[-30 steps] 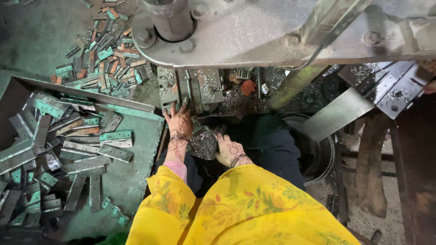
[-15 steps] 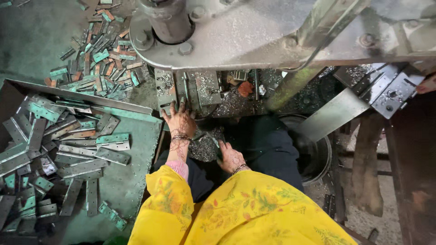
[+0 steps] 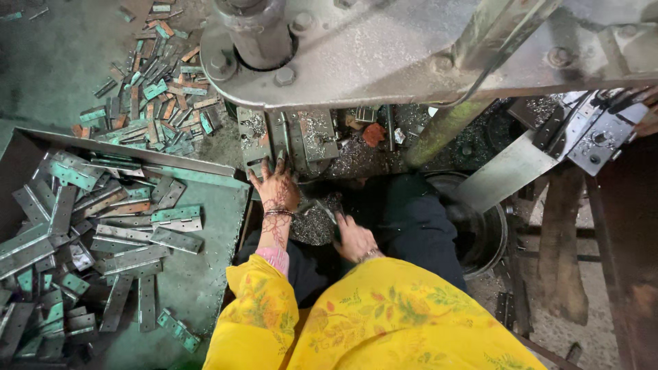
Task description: The person operates a manual press machine to shape metal pieces. They repeatedly pick up metal blanks, position them under the press, and activate the machine to form the parts, then place the finished pieces aside.
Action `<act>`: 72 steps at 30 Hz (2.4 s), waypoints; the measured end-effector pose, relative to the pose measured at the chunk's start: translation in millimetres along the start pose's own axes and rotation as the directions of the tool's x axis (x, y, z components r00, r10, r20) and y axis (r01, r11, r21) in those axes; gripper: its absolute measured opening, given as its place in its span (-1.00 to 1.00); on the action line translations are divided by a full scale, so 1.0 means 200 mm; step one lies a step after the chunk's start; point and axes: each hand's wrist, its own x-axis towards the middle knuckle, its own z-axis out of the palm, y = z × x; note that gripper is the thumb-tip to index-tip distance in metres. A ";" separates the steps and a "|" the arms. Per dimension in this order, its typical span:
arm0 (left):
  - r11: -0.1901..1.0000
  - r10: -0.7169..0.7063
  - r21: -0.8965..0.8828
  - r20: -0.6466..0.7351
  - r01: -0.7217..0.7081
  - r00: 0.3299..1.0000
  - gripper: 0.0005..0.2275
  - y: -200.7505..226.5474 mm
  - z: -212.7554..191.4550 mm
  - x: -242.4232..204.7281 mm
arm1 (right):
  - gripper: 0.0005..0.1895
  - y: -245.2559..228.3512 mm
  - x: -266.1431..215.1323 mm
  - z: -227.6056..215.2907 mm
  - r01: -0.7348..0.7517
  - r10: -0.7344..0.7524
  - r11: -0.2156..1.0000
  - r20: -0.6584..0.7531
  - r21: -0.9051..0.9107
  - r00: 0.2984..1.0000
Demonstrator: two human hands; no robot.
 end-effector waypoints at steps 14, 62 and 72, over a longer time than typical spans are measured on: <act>0.996 0.023 0.084 0.124 -0.034 0.992 -0.49 -0.05 0.04 0.06 | -0.11 0.04 0.00 0.04 0.068 -0.069 0.998 -0.099 -0.012 0.993; 0.993 -0.082 0.094 0.192 0.065 0.978 -0.58 -0.05 0.01 0.48 | -0.17 -0.04 0.02 -0.09 0.012 -0.013 0.998 -0.013 -0.057 1.000; 0.998 -0.065 0.016 0.132 0.064 0.989 -0.43 -0.04 0.05 0.52 | -0.16 0.20 0.06 0.35 0.156 -0.158 0.987 -0.221 -0.027 0.962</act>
